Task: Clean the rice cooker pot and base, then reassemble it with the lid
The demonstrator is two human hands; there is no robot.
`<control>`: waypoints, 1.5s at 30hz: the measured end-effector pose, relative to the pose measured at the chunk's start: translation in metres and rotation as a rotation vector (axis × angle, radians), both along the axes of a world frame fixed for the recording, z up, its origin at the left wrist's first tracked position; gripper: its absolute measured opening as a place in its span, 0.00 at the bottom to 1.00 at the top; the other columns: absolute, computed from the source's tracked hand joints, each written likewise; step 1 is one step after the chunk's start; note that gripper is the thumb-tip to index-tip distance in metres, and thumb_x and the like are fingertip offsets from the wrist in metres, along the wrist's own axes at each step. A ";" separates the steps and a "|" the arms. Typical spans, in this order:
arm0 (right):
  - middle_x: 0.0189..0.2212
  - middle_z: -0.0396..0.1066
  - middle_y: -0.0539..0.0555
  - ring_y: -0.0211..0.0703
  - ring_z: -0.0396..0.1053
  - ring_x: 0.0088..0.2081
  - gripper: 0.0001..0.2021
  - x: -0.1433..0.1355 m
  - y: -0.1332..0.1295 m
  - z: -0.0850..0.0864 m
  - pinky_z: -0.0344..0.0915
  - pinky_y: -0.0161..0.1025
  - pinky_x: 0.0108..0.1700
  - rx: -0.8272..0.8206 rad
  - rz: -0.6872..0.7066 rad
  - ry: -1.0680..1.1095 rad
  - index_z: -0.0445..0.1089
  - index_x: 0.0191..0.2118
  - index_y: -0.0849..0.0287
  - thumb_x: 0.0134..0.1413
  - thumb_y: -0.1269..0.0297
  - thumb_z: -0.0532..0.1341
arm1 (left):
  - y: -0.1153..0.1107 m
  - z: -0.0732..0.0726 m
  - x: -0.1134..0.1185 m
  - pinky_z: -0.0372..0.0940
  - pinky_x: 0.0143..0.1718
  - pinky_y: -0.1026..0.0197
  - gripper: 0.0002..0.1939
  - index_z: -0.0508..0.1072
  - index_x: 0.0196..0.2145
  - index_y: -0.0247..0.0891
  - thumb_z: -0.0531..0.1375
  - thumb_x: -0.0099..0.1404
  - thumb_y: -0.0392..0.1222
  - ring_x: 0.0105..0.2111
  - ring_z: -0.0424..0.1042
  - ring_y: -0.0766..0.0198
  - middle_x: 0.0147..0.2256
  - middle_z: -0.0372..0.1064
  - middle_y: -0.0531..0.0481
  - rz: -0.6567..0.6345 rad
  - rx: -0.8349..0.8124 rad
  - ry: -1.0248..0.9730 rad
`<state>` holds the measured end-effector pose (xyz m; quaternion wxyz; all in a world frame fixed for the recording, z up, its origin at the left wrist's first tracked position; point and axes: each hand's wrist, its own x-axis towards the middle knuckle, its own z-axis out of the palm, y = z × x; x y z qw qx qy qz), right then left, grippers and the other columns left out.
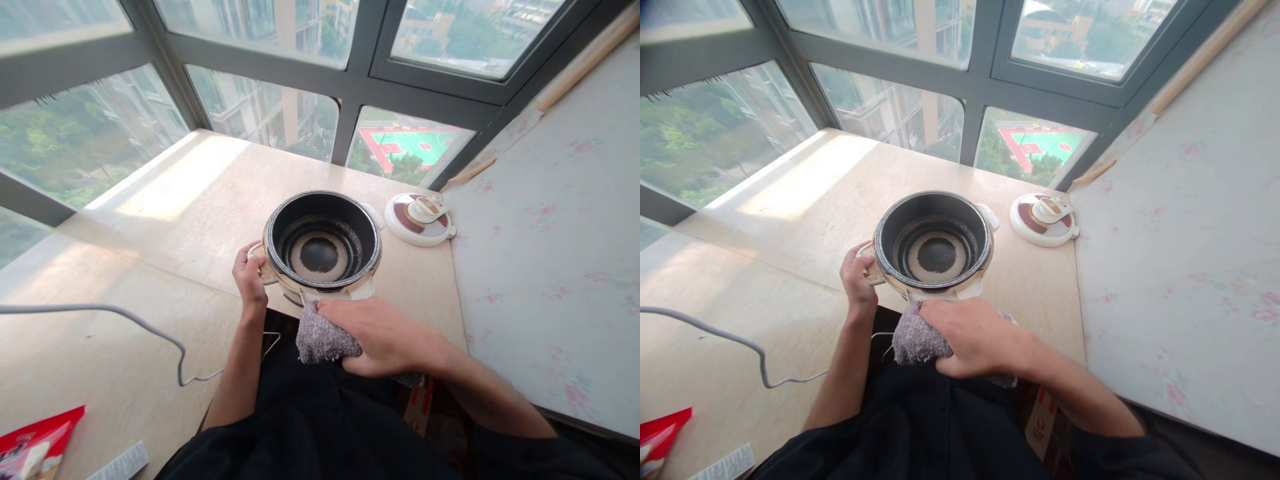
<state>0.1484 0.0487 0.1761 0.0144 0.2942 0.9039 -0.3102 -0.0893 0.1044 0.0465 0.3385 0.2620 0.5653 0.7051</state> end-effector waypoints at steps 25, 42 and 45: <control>0.63 0.68 0.55 0.55 0.72 0.59 0.36 0.126 0.001 -0.036 0.73 0.51 0.56 0.372 -0.450 -0.043 0.59 0.68 0.51 0.51 0.68 0.61 | -0.021 0.011 0.019 0.68 0.47 0.60 0.21 0.72 0.49 0.37 0.66 0.60 0.48 0.45 0.73 0.61 0.46 0.72 0.45 -0.011 -0.052 -0.057; 0.51 0.75 0.60 0.54 0.75 0.47 0.28 0.057 0.014 -0.015 0.67 0.43 0.43 0.259 -0.026 -0.093 0.64 0.58 0.60 0.52 0.60 0.64 | -0.001 0.007 0.029 0.68 0.49 0.58 0.23 0.71 0.50 0.35 0.65 0.57 0.45 0.43 0.74 0.61 0.44 0.73 0.44 0.196 0.007 -0.127; 0.44 0.77 0.58 0.54 0.75 0.42 0.22 0.056 0.019 0.002 0.64 0.41 0.36 0.247 -0.048 -0.241 0.65 0.53 0.58 0.52 0.62 0.63 | -0.001 0.008 0.029 0.69 0.49 0.58 0.23 0.72 0.48 0.36 0.66 0.56 0.44 0.43 0.74 0.60 0.44 0.73 0.45 0.202 0.006 -0.132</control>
